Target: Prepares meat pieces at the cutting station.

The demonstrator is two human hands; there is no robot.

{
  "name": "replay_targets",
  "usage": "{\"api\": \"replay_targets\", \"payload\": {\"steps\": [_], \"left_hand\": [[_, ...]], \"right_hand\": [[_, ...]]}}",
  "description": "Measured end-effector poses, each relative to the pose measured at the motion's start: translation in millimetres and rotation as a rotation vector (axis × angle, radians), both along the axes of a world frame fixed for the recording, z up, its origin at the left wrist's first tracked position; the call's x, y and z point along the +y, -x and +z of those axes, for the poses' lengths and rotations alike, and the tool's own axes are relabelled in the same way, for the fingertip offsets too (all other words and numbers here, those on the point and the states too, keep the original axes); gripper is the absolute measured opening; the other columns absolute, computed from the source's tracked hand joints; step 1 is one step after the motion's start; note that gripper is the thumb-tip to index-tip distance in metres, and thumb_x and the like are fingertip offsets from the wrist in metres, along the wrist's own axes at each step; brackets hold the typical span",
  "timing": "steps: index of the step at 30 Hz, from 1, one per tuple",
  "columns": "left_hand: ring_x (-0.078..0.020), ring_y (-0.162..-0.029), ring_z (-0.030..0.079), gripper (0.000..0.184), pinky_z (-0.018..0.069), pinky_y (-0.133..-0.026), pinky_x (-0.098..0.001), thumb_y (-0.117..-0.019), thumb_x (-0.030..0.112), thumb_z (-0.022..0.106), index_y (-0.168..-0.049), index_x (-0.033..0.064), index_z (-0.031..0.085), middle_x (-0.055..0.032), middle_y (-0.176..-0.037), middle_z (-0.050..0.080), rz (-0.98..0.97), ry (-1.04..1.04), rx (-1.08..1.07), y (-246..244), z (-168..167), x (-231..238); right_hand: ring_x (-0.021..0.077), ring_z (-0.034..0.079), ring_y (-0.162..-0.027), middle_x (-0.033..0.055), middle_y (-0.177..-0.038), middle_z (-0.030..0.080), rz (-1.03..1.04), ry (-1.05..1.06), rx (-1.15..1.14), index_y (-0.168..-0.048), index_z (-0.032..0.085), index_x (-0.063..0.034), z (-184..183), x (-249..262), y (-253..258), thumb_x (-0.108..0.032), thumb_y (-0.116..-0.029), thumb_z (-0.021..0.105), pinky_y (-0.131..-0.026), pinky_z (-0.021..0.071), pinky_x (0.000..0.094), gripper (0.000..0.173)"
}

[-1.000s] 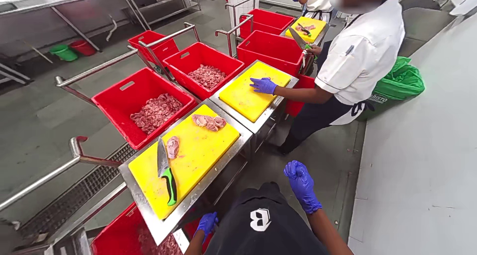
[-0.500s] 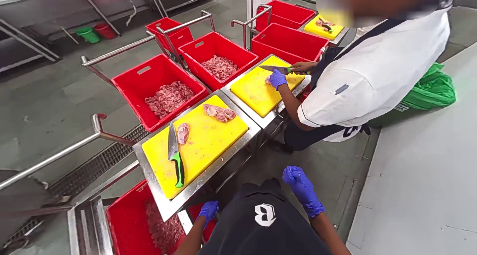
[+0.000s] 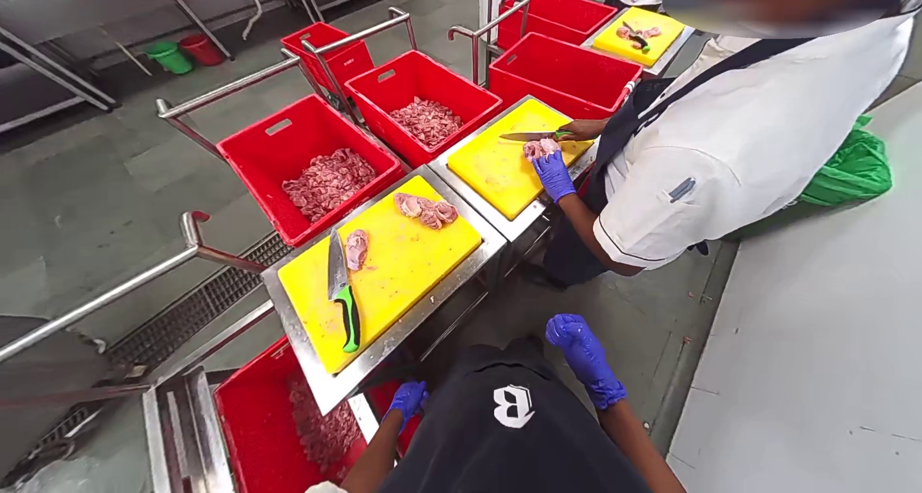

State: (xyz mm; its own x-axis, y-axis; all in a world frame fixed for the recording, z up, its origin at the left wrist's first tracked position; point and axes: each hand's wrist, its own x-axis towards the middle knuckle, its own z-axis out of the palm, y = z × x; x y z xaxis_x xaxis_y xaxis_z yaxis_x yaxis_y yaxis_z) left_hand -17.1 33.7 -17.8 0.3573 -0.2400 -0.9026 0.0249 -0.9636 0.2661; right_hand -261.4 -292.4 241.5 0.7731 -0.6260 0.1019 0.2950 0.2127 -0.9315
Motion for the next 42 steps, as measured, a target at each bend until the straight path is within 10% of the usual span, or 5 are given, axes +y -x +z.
{"api": "replay_targets", "payload": {"steps": [21,28,42], "left_hand": [[-0.0299,-0.101,0.069,0.05,0.053,-0.094,-0.0485,-0.1125,0.036,0.037,-0.115,-0.0013,0.071,-0.0194,-0.111,0.072,-0.018,0.004,-0.007,0,-6,1],[-0.0382,-0.124,0.061,0.046,0.0429,-0.11,-0.0487,-0.1142,0.024,0.036,-0.129,-0.0098,0.063,-0.0288,-0.132,0.064,0.073,0.003,0.051,13,129,-35],[-0.0344,-0.121,0.062,0.045,0.0442,-0.107,-0.0466,-0.1141,0.025,0.035,-0.128,-0.008,0.063,-0.026,-0.13,0.065,0.074,-0.005,0.051,9,116,-29]], "right_hand": [[-0.0031,0.048,-0.057,-0.0171,-0.057,0.048,-0.02,0.043,0.055,-0.061,0.054,-0.0288,-3,1,5,-0.046,-0.1003,0.05,-0.058,0.042,0.0184,0.043],[-0.0033,0.048,-0.058,-0.0178,-0.059,0.048,-0.023,0.089,0.059,-0.061,0.054,-0.0298,-4,-1,5,-0.05,-0.1013,0.047,-0.059,0.0416,0.0192,0.045],[-0.004,0.047,-0.056,-0.0185,-0.057,0.047,-0.002,0.081,0.034,-0.062,0.055,-0.0299,-3,2,1,-0.052,-0.1012,0.05,-0.057,0.0408,0.0184,0.046]]}}
